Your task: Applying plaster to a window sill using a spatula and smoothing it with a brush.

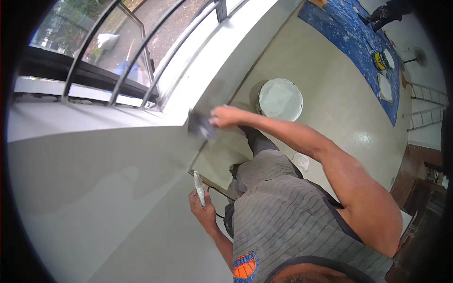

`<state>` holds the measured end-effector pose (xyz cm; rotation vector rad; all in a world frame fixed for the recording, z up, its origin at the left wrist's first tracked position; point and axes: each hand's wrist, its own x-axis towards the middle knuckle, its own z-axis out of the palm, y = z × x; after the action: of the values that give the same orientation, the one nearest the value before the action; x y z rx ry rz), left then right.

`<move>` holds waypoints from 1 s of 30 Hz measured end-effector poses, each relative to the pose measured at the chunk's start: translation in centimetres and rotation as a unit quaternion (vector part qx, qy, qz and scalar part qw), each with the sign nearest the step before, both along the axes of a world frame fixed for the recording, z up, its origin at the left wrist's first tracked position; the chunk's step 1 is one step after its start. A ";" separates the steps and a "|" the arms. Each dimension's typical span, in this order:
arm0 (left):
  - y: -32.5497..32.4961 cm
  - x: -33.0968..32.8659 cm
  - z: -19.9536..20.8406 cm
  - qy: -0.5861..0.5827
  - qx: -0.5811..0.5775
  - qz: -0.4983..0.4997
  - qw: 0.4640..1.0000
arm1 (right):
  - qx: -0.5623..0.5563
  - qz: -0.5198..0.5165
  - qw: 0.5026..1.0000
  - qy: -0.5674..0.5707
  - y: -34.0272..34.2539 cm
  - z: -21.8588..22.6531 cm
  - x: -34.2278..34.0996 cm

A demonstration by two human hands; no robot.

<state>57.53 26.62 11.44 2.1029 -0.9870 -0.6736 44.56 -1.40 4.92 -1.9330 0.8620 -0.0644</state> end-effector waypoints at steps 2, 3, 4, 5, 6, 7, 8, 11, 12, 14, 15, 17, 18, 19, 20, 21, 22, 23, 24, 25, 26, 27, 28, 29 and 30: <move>-1.7 -0.2 -0.2 -0.001 0.003 -0.006 1.000 | 0.101 -0.034 0.992 -0.065 -0.8 4.6 -2.6; -1.2 0.0 0.1 -0.002 0.024 -0.021 0.999 | 0.159 -0.093 0.978 -0.101 -1.3 10.3 -3.7; -0.8 0.1 0.3 -0.004 0.029 -0.016 0.999 | 0.185 -0.108 0.962 -0.170 -1.9 14.0 -4.1; -1.3 0.2 0.2 0.012 0.013 -0.013 1.000 | 0.206 -0.123 0.941 -0.239 -2.9 15.7 -4.3; -2.0 -0.1 0.4 0.032 -0.005 -0.015 0.999 | 0.209 -0.064 0.849 -0.481 -3.7 15.6 -4.4; -2.4 -0.1 0.2 0.031 -0.005 -0.013 0.999 | 0.200 0.003 0.696 -0.689 -4.4 15.1 -4.3; -2.7 -0.1 0.1 0.046 0.005 -0.029 0.999 | 0.271 0.053 0.617 -0.737 -4.8 15.4 -3.2; -3.5 -0.4 0.7 0.073 -0.002 -0.033 0.997 | 0.018 -0.085 0.993 -0.079 -2.8 3.1 -1.5; -3.5 -0.7 1.3 0.089 -0.023 -0.023 0.996 | -0.046 -0.050 0.997 -0.024 -0.6 -3.1 -3.0; -2.9 -0.1 1.1 0.082 -0.010 -0.006 0.997 | 0.251 -0.152 0.955 -0.051 -0.5 2.6 -4.9; -2.3 0.0 1.1 0.079 -0.001 -0.003 0.997 | 0.199 -0.211 0.950 -0.115 -2.2 5.4 -4.8; -1.2 0.2 0.5 0.108 0.016 0.044 0.993 | 0.132 -0.188 0.941 -0.250 -4.3 13.3 -5.5; -1.2 0.1 0.6 0.105 -0.003 0.034 0.994 | 0.157 -0.156 0.883 -0.413 -5.0 16.2 -5.9; -1.7 0.0 0.5 0.101 -0.026 0.020 0.994 | 0.173 -0.123 0.798 -0.564 -5.4 17.6 -6.1; -2.3 -0.1 1.0 0.107 0.004 0.018 0.994 | 0.158 -0.032 0.767 -0.622 -6.4 16.7 -5.9; -2.9 -0.4 1.2 0.108 0.006 0.014 0.994 | 0.140 0.059 0.726 -0.671 -7.0 15.0 -5.1; -3.6 -0.5 1.3 0.098 -0.004 0.003 0.995 | 0.460 -0.089 0.628 -0.622 -4.9 8.8 -3.5; -3.6 -0.5 1.4 0.090 -0.010 -0.010 0.996 | 0.207 -0.085 0.918 -0.328 -2.7 3.7 -2.0; -2.9 -0.5 1.4 0.092 -0.005 -0.015 0.996 | -0.088 -0.059 0.993 0.050 -0.7 0.0 -1.2; -2.4 0.1 1.4 0.054 -0.007 -0.035 0.998 | -0.074 0.028 0.994 0.072 0.9 -1.3 -2.1; -2.3 0.1 0.9 0.018 -0.014 -0.049 0.999 | 0.131 -0.014 0.991 -0.005 1.7 0.4 -3.0; -2.6 -0.2 0.3 0.018 -0.017 -0.039 0.999 | 0.128 -0.005 0.992 -0.003 0.2 2.2 -3.8; -1.5 0.0 0.2 0.068 0.006 0.006 0.998 | 0.190 -0.085 0.978 -0.029 0.3 5.6 -4.7; -1.5 0.1 0.2 0.117 0.021 0.053 0.992 | 0.240 -0.162 0.956 -0.055 -0.6 8.6 -5.3; -1.6 0.0 0.5 0.123 -0.015 0.044 0.991 | 0.220 -0.172 0.953 -0.117 -1.7 10.6 -5.7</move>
<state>57.53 25.05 11.93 1.9687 -0.7588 -0.8430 38.85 -3.11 15.47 -1.3183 0.9504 -0.2801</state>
